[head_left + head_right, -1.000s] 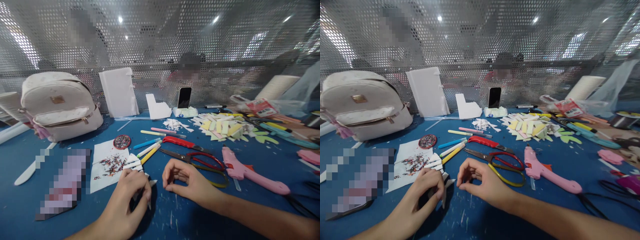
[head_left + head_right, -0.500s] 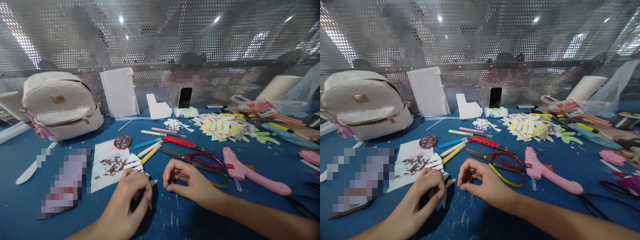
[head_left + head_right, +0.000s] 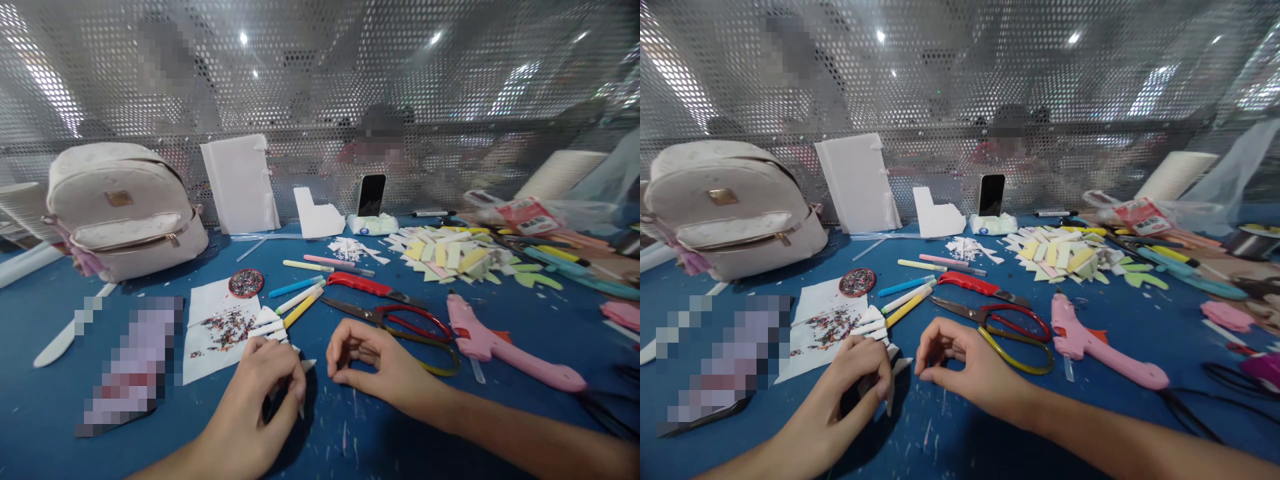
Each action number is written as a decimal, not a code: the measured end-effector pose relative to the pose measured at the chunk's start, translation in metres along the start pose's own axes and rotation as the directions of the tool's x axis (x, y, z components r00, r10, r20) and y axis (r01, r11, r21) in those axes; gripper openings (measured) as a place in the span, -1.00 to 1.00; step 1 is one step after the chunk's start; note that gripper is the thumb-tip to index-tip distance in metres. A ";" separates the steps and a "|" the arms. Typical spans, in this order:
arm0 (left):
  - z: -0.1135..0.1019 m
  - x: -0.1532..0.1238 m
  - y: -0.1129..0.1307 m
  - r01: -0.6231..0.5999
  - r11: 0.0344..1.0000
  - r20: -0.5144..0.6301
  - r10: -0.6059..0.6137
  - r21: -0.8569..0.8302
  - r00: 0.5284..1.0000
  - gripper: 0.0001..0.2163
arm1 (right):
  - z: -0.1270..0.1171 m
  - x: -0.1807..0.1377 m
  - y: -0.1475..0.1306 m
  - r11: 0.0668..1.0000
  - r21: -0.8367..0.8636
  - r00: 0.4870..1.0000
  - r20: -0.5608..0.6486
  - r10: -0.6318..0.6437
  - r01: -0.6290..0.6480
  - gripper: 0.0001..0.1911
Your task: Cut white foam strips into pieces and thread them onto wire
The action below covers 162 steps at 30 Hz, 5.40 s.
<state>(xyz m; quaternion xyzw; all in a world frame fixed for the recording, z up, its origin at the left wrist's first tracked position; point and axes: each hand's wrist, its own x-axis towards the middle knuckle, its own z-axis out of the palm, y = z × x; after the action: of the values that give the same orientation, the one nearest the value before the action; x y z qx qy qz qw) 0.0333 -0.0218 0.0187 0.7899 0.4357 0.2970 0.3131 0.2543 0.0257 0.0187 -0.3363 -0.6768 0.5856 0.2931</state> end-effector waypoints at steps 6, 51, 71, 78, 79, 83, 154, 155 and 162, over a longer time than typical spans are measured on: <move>0.001 0.000 0.000 -0.008 1.000 -0.013 0.008 -0.003 1.000 -0.77 | 0.000 0.000 0.000 1.000 -0.016 1.000 -0.012 -0.003 0.003 -0.83; 0.001 0.001 0.003 -0.034 0.998 -0.034 0.036 0.053 0.999 -0.83 | 0.004 0.000 0.003 0.988 -0.127 0.997 0.013 -0.081 0.082 -0.94; 0.010 0.001 0.001 -0.098 0.984 -0.071 0.110 0.146 0.991 -0.84 | 0.006 -0.003 0.001 0.981 -0.158 0.991 0.083 -0.101 0.113 -0.93; 0.010 0.003 0.002 -0.127 0.981 -0.074 0.139 0.149 0.988 -0.85 | 0.008 -0.004 0.000 0.991 -0.111 0.995 0.076 -0.070 0.078 -0.90; 0.010 0.002 0.002 -0.127 0.981 -0.068 0.138 0.150 0.988 -0.85 | 0.008 -0.004 -0.001 0.992 -0.102 0.995 0.075 -0.062 0.070 -0.89; 0.010 0.002 0.004 -0.129 0.980 -0.064 0.140 0.152 0.988 -0.85 | 0.007 -0.004 -0.001 0.991 -0.114 0.996 0.071 -0.058 0.066 -0.89; 0.006 0.004 -0.005 0.071 0.997 -0.212 -0.069 0.001 0.975 -0.81 | 0.002 -0.006 0.001 0.828 -0.485 0.948 0.271 -0.165 0.282 -0.76; 0.006 0.004 -0.005 0.068 0.998 -0.217 -0.066 0.003 0.974 -0.81 | 0.001 -0.006 0.000 0.823 -0.490 0.947 0.275 -0.168 0.288 -0.76; 0.008 0.003 -0.007 0.073 0.997 -0.226 -0.070 0.006 0.972 -0.81 | 0.002 -0.006 0.000 0.804 -0.518 0.947 0.273 -0.166 0.291 -0.78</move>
<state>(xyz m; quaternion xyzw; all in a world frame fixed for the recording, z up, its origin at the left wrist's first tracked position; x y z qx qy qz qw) 0.0368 -0.0181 0.0088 0.7371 0.4986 0.3702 0.2666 0.2565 0.0196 0.0181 -0.2568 -0.8799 0.3584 0.1775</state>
